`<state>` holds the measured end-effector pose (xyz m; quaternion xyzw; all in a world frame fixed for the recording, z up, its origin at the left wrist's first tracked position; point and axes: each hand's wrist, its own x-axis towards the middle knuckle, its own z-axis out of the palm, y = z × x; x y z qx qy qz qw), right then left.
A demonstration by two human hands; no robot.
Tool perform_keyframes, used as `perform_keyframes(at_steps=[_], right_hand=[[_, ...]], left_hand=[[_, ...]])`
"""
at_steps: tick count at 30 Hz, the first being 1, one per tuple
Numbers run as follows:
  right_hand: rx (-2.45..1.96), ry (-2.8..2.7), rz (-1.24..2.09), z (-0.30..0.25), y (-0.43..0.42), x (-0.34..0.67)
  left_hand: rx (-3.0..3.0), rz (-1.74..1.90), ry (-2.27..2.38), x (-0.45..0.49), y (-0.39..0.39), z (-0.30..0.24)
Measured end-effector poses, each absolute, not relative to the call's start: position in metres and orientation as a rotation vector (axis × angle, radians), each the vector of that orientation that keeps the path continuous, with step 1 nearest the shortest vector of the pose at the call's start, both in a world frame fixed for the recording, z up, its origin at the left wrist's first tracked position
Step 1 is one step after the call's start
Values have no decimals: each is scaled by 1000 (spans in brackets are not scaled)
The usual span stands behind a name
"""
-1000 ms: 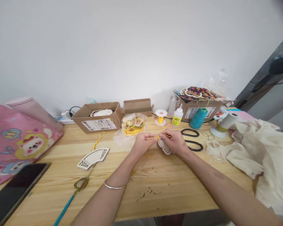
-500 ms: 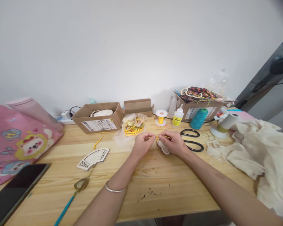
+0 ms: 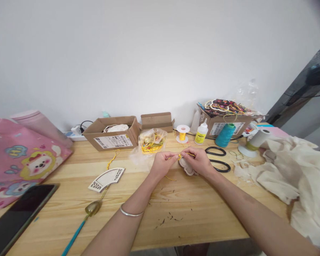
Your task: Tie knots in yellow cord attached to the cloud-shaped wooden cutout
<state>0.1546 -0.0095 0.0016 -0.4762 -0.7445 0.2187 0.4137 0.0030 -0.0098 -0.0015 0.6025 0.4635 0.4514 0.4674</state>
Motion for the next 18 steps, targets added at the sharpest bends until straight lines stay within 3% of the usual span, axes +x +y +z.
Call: perform_keyframes(at_steps=[18], right_hand=[[-1229, -1886, 459, -1, -9, 155]], left_hand=[[1437, 1137, 1171, 5, -10, 2]])
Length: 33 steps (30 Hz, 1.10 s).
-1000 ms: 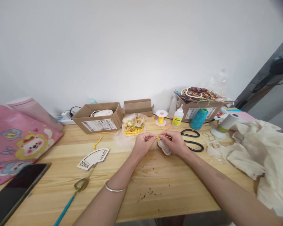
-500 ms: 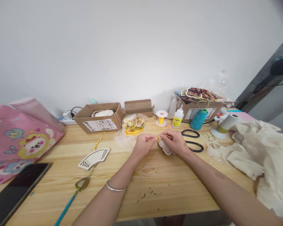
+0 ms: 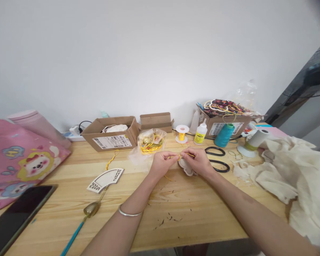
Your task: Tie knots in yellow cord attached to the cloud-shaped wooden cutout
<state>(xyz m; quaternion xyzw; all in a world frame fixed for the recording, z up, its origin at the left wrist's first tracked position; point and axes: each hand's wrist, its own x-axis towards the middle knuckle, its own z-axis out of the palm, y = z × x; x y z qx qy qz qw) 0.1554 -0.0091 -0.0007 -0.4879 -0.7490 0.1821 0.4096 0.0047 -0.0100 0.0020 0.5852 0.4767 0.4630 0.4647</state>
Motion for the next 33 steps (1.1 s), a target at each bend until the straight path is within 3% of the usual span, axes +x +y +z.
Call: perform_keyframes(at_steps=[9, 18, 21, 33], right_hand=[[-1243, -1793, 599, 0, -7, 156], [-1067, -1287, 1475, 7, -12, 153], [-1006, -1182, 1633, 12, -12, 156], [-980, -1288, 1541, 6, -13, 152]], left_hand=[[1467, 1147, 1209, 4, -8, -1], [1518, 1160, 1298, 2, -6, -2], [1521, 1171, 1286, 3, -6, -1], [1485, 1171, 1220, 3, -9, 1]])
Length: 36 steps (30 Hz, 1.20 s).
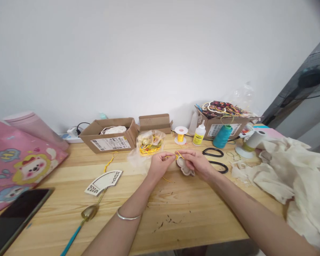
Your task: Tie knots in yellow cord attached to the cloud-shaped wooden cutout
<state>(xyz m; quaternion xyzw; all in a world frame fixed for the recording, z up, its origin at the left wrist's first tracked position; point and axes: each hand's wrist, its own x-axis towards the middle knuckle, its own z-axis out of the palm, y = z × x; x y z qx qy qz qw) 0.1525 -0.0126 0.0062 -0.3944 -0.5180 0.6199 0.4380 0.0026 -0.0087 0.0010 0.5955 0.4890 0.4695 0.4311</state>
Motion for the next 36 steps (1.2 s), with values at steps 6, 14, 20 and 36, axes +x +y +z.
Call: perform_keyframes(at_steps=[6, 14, 20, 36], right_hand=[[-1145, -1471, 1351, 3, -16, 146], [-1264, -1887, 675, -2, -15, 150], [-1305, -2004, 369, 0, -15, 152], [-1201, -2168, 139, 9, -13, 158]], left_hand=[[1480, 1153, 1136, 2, -9, -1], [1473, 1105, 1111, 2, -11, 1], [1514, 1090, 1116, 4, -11, 1], [1575, 1051, 1178, 5, -12, 0]])
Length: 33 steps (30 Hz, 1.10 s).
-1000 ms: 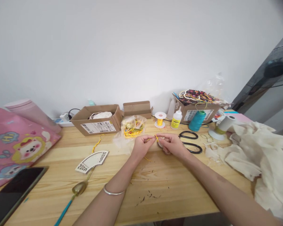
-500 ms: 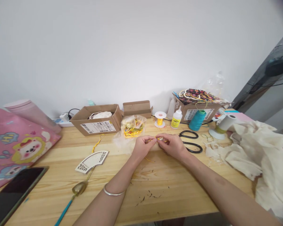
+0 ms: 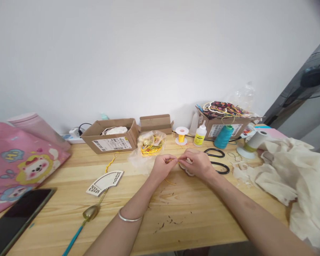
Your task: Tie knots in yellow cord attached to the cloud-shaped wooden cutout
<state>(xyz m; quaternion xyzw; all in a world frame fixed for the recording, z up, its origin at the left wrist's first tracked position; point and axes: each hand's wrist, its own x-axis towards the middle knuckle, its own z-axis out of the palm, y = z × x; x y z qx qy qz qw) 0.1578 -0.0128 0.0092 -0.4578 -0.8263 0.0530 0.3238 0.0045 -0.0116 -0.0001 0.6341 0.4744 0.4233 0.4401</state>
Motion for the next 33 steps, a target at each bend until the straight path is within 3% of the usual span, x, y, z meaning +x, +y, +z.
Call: perform_keyframes(at_steps=[33], right_hand=[[-1079, -2140, 175, 5, -11, 156]], left_hand=[[1520, 1162, 1161, 3, -8, 0]])
